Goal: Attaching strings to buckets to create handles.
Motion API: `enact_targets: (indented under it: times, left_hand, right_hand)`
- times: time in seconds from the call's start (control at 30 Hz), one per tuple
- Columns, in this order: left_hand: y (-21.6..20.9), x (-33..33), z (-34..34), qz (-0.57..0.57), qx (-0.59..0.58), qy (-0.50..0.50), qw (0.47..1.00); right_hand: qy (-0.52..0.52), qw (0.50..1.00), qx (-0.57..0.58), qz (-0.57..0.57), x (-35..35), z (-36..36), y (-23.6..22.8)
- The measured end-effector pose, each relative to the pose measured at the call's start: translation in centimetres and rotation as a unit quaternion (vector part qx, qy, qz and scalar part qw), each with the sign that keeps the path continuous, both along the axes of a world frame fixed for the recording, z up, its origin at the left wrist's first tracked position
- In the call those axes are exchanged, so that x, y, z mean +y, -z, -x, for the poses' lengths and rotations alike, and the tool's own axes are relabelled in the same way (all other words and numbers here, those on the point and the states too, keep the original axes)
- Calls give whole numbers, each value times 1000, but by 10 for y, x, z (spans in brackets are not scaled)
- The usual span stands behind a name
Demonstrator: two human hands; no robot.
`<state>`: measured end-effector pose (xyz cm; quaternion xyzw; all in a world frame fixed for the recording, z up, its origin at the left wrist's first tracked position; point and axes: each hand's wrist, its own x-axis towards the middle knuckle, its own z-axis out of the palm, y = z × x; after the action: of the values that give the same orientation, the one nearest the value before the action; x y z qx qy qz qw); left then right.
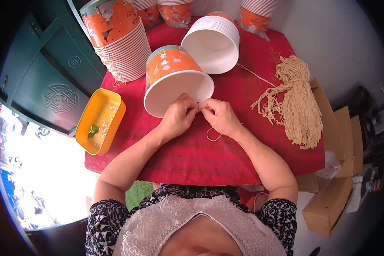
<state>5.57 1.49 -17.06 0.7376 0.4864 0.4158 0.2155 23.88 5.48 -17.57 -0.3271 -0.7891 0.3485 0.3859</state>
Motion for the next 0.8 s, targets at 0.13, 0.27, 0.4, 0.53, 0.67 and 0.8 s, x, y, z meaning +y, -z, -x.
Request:
enact_targets:
  times: [0.13,0.27,0.4,0.53,0.67,0.8]
  left_hand:
    - [2,0,1,11,-9,5,1000]
    - [-9,-4,-4,65,-43,1,997]
    - [-2,-1,-3,68,-31,-1,997]
    - [2,3,-1,0,-26,-10,1000]
    - [1,4,2,16,-39,-38,998]
    - [3,5,2,15,-42,-51,998]
  right_hand:
    - [4,1000,15,24,-1,1,-1]
    - [12,999,23,20,-1,2,0]
    - [27,999,12,21,-3,3,1]
    - [32,998,-5,-53,-5,4,5]
    - [24,996,-25,-78,-8,-1,2]
    - [27,990,-106,-94,-13,-5,-3]
